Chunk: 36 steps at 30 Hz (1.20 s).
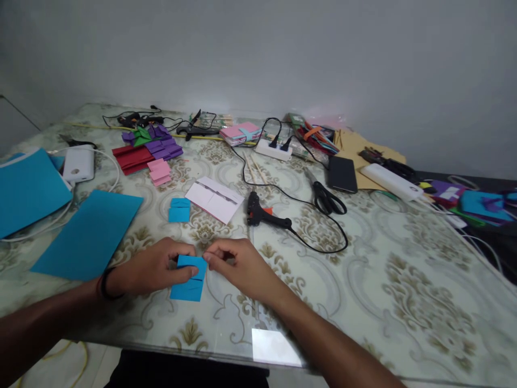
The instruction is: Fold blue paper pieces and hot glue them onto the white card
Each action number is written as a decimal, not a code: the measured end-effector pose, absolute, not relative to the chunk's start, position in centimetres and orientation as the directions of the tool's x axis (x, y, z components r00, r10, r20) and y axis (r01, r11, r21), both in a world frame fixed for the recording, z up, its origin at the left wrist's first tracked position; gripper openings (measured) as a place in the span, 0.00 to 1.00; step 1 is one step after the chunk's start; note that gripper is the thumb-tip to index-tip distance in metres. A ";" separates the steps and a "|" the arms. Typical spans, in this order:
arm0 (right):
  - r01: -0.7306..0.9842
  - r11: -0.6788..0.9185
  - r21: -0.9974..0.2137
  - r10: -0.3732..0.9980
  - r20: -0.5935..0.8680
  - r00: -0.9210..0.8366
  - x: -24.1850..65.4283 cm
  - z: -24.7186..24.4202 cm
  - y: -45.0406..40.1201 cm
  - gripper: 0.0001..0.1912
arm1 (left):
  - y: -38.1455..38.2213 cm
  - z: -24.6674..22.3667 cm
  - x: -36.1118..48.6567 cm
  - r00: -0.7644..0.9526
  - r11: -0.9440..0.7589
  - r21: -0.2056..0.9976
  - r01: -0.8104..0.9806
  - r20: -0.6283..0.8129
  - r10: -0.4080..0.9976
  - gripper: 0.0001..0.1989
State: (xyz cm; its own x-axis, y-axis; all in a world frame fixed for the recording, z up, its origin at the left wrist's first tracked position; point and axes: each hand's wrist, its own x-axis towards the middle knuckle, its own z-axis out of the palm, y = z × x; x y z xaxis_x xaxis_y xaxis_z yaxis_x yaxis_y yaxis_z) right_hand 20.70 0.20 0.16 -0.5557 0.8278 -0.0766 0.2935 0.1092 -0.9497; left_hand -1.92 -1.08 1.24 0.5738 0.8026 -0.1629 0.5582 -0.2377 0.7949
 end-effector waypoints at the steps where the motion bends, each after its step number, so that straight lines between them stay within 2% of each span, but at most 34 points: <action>1: 0.294 0.107 -0.950 0.824 -0.081 -0.561 20.7 0.2 0.2 0.13 | -1.1 1.2 -1.9 0.577 -0.245 0.794 0.557 -0.157 0.802 0.14; 19: 0.318 0.194 -0.928 0.837 -0.013 -0.547 20.8 0.2 0.2 0.09 | -1.1 1.5 -1.8 0.561 -0.222 0.785 0.578 -0.185 0.807 0.15; 30: 0.351 0.189 -0.917 0.852 -0.025 -0.523 21.1 0.7 0.6 0.14 | -1.1 1.7 -1.7 0.559 -0.210 0.794 0.571 -0.188 0.807 0.14; 36: 0.343 0.195 -0.919 0.824 -0.036 -0.565 20.9 0.4 0.4 0.12 | -1.1 1.5 -1.8 0.566 -0.243 0.782 0.574 -0.164 0.808 0.15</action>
State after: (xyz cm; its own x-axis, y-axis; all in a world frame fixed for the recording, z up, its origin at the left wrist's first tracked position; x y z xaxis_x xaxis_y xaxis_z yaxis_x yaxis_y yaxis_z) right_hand 20.87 0.40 0.37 -0.5654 0.8240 -0.0364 0.3428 0.1947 -0.9190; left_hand -1.84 -1.06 1.50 0.5656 0.8082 -0.1639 0.5737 -0.2429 0.7823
